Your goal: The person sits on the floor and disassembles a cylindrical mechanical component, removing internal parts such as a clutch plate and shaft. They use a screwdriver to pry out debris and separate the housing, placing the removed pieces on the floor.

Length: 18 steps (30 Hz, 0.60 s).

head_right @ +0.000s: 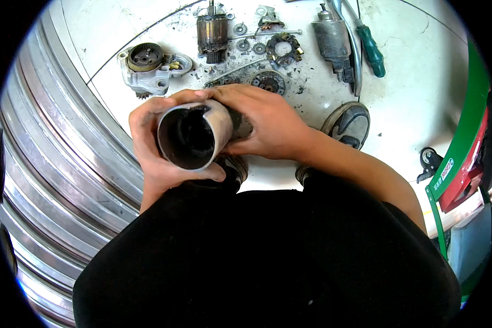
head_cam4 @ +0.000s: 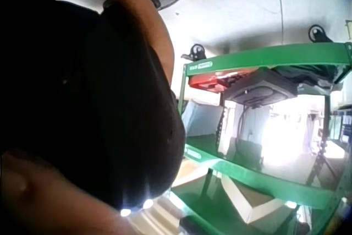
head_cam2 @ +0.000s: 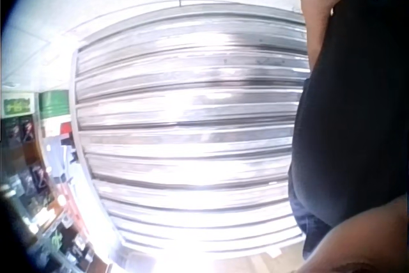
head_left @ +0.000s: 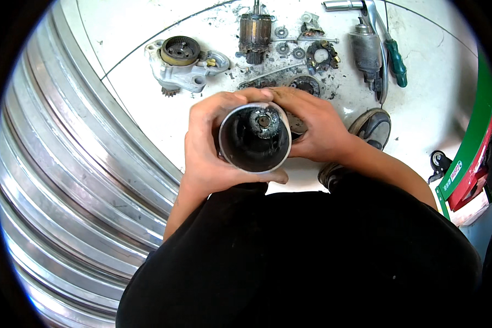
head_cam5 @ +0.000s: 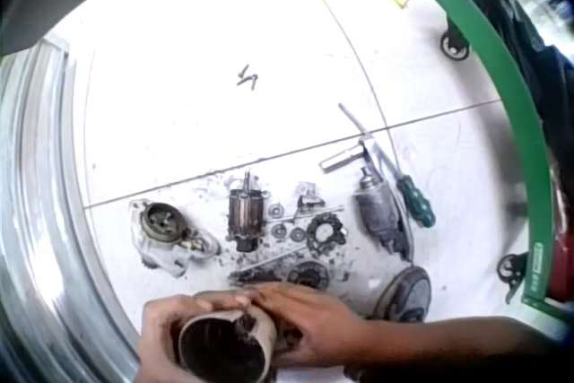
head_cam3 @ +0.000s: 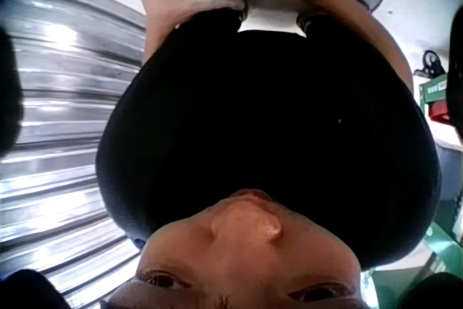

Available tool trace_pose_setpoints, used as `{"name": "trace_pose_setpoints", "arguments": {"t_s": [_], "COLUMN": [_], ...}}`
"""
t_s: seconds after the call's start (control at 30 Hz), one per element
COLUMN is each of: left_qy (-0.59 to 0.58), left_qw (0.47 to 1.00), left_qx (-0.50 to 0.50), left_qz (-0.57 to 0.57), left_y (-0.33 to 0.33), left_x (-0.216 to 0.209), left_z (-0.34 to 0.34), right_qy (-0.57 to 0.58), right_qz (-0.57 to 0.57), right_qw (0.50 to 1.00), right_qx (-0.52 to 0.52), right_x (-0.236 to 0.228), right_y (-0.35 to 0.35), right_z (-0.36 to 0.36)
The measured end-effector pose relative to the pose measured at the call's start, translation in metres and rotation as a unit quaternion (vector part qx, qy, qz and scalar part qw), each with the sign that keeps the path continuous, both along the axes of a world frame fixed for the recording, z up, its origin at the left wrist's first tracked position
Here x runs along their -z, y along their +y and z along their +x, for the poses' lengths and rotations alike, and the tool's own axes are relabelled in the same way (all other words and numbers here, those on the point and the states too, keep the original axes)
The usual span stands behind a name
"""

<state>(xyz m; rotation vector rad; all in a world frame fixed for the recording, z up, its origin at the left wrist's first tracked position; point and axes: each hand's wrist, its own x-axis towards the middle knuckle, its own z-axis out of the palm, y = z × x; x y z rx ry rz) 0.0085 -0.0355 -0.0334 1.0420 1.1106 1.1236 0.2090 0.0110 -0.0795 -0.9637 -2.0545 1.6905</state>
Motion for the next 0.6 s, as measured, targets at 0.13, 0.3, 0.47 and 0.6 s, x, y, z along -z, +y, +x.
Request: {"name": "trace_pose_setpoints", "arguments": {"t_s": [0.13, 0.3, 0.47, 0.6], "left_qy": [0.014, 0.041, 0.010, 0.142], "left_qw": [0.997, 0.999, 0.997, 0.986], "left_qx": [0.025, 0.014, 0.004, 0.040], "left_qz": [0.068, -0.005, 0.077, 0.078], "left_y": [0.005, 0.003, 0.010, 0.008], "left_x": [0.008, -0.009, 0.000, -0.002], "left_z": [-0.005, -0.002, -0.001, -0.013], "right_qy": [0.010, 0.041, 0.031, 0.010], "right_qz": [-0.096, -0.262, -0.148, 0.030], "right_qw": [0.995, 0.964, 0.988, 0.999], "right_qx": [-0.003, -0.035, -0.017, 0.007], "right_x": [-0.002, -0.010, -0.012, -0.002], "right_y": [0.003, 0.010, 0.013, 0.015], "right_z": [0.005, 0.015, 0.013, 0.016]}}
